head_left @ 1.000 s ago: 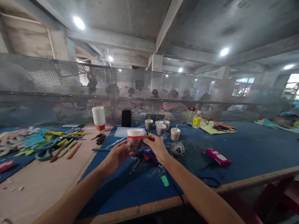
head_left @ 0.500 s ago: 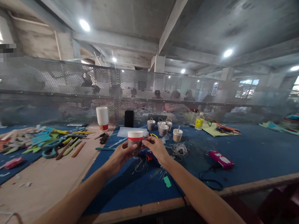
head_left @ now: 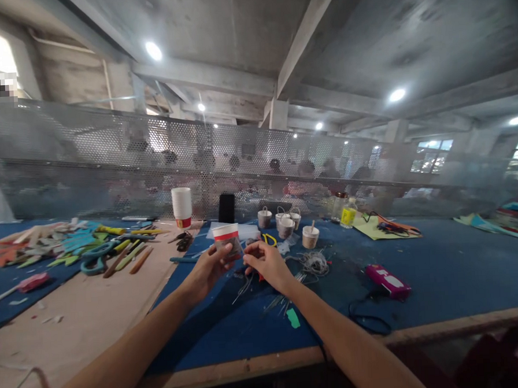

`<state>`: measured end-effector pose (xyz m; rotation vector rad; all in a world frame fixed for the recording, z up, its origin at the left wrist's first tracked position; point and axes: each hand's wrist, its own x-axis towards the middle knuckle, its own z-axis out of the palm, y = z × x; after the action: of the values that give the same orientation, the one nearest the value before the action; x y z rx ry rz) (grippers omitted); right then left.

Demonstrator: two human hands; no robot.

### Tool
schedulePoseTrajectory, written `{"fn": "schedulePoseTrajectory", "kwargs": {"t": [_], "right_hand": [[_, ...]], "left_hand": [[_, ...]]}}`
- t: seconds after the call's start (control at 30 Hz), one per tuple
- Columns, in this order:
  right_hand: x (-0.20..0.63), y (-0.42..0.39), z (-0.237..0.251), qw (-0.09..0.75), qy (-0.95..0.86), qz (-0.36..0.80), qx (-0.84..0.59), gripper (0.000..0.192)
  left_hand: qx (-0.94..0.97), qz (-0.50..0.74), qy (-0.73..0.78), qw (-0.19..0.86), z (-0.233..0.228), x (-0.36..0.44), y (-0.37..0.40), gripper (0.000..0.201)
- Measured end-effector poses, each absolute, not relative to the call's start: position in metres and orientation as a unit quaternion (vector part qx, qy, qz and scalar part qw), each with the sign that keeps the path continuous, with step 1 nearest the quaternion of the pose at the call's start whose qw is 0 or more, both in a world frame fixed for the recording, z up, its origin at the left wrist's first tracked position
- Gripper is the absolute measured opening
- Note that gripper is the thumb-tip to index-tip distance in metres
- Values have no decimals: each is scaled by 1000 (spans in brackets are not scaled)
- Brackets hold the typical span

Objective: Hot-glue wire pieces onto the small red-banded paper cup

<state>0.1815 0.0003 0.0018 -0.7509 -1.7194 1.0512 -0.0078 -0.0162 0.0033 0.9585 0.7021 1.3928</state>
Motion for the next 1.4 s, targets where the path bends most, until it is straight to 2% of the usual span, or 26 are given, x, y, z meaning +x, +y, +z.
{"fn": "schedulePoseTrajectory", "kwargs": {"t": [0.07,0.23,0.4,0.5,0.6,0.7,0.83,0.9,1.13,1.27,1.4], "right_hand": [[181,-3,-1,453,-745,380,-309,17],[181,-12,-5,406,-843,163,-312,14],[185,-12,5,403,-855,104,-308,22],[196,-9,16,390,-821,65,-411,26],[216,-5,22,267,-808,37,-524,24],[236,-1,15,142,-801,15,-582,32],[249,8,-1,91,-808,50,-579,46],[249,13,-6,98,-812,72,-571,48],[243,12,-9,176,-776,94,-599,32],[248,15,-4,305,-722,122,-609,24],[250,21,-3,471,-672,262,-508,41]], "left_hand": [[413,603,289,618,6,-7,-18,26],[392,602,248,650,11,-6,-22,16],[364,606,262,658,11,-9,-21,8],[356,613,266,653,11,-11,-20,10],[355,607,278,655,9,-13,-18,11],[353,601,281,660,8,-14,-16,17],[352,591,271,673,6,-14,-15,18],[353,586,267,679,5,-15,-15,17],[345,591,265,680,2,-19,-13,16],[342,597,263,677,5,-18,-16,13],[328,602,263,678,7,-18,-16,10]]}}
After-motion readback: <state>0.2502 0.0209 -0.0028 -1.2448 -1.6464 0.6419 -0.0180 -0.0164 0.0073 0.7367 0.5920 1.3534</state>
